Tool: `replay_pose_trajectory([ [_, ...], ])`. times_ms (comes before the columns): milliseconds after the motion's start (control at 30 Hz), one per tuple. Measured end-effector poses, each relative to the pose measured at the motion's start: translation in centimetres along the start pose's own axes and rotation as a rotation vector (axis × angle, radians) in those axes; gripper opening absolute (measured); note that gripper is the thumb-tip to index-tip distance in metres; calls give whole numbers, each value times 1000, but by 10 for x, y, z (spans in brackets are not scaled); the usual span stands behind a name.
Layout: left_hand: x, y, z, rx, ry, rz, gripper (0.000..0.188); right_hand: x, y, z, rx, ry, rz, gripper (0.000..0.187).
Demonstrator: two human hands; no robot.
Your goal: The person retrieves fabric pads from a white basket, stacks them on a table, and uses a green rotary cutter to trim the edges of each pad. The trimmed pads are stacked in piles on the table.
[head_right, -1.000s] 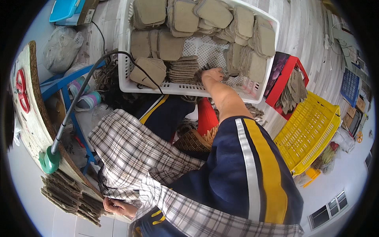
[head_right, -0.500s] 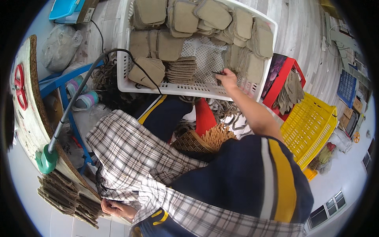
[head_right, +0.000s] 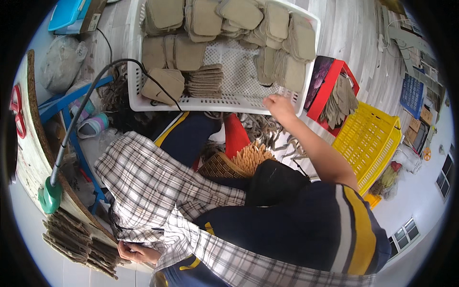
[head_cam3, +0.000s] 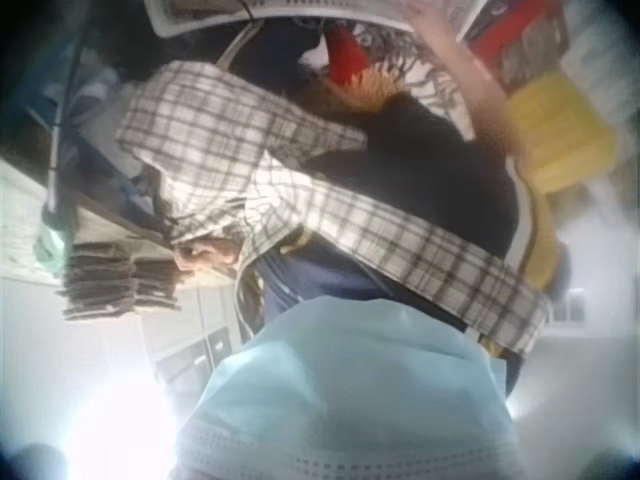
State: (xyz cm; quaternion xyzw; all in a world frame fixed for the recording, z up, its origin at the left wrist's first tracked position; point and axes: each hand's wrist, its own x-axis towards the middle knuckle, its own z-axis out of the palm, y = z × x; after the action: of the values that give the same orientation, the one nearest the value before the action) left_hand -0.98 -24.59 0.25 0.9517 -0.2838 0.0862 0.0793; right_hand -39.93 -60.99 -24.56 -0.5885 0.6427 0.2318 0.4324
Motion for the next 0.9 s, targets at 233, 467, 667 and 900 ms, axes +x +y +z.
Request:
replay_pose_trajectory([
  [233, 6, 0, 4, -26, -31, 37, 29, 156, 85, 86, 280, 53, 343, 71],
  [467, 6, -3, -1, 14, -45, 91, 29, 182, 80, 110, 427, 149, 494, 75],
  [667, 10, 8, 1, 8, -59, 34, 29, 156, 66, 92, 843, 138, 667, 61],
  [900, 6, 2, 5, -85, -31, 3, 27, 102, 53, 56, 1112, -96, 182, 55],
])
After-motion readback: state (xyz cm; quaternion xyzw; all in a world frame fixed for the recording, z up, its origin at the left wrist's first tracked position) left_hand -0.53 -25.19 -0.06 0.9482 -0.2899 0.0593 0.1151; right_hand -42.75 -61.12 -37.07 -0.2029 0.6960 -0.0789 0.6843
